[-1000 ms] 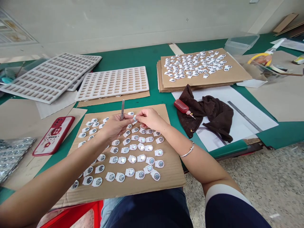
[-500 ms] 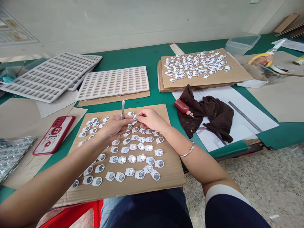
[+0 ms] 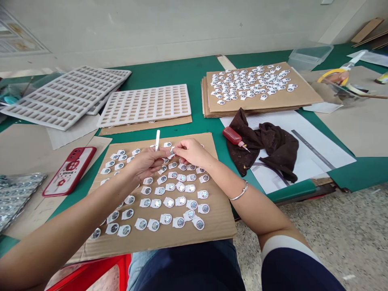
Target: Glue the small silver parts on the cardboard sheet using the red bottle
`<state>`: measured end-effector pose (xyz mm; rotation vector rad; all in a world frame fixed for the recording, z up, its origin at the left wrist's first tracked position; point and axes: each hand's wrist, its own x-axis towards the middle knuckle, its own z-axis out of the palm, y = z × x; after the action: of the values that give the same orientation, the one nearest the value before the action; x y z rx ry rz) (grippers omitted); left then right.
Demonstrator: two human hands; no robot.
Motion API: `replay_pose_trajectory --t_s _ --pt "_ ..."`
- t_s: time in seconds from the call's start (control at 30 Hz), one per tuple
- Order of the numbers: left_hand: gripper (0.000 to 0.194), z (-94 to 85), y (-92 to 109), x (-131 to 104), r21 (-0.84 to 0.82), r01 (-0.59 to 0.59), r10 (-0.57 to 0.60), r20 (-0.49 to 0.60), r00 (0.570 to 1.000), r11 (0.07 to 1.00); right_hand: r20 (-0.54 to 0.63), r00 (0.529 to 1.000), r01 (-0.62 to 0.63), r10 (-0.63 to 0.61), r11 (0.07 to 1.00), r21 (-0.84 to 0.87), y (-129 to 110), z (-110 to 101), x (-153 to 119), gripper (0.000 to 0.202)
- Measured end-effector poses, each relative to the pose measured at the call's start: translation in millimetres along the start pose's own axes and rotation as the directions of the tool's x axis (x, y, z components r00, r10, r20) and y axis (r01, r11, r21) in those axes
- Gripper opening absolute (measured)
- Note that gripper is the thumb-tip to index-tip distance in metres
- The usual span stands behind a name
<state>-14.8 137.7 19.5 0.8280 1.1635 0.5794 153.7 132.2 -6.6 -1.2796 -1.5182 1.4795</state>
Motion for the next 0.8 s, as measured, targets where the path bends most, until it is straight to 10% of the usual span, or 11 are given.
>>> replay_pose_trajectory --t_s 0.57,0.8 --pt "0.013 0.1 -1.2 -3.1 0.088 -0.089 0.094 -0.052 0.994 0.992 0.014 1.000 -0.013 0.012 0.998 0.064 4.4 1.8 1.9 0.021" --pt "0.015 -1.8 2.5 -7.0 0.553 -0.322 0.379 0.011 0.925 0.769 0.089 0.993 -0.094 0.080 0.982 0.165 2.1 2.5 1.5 0.029"
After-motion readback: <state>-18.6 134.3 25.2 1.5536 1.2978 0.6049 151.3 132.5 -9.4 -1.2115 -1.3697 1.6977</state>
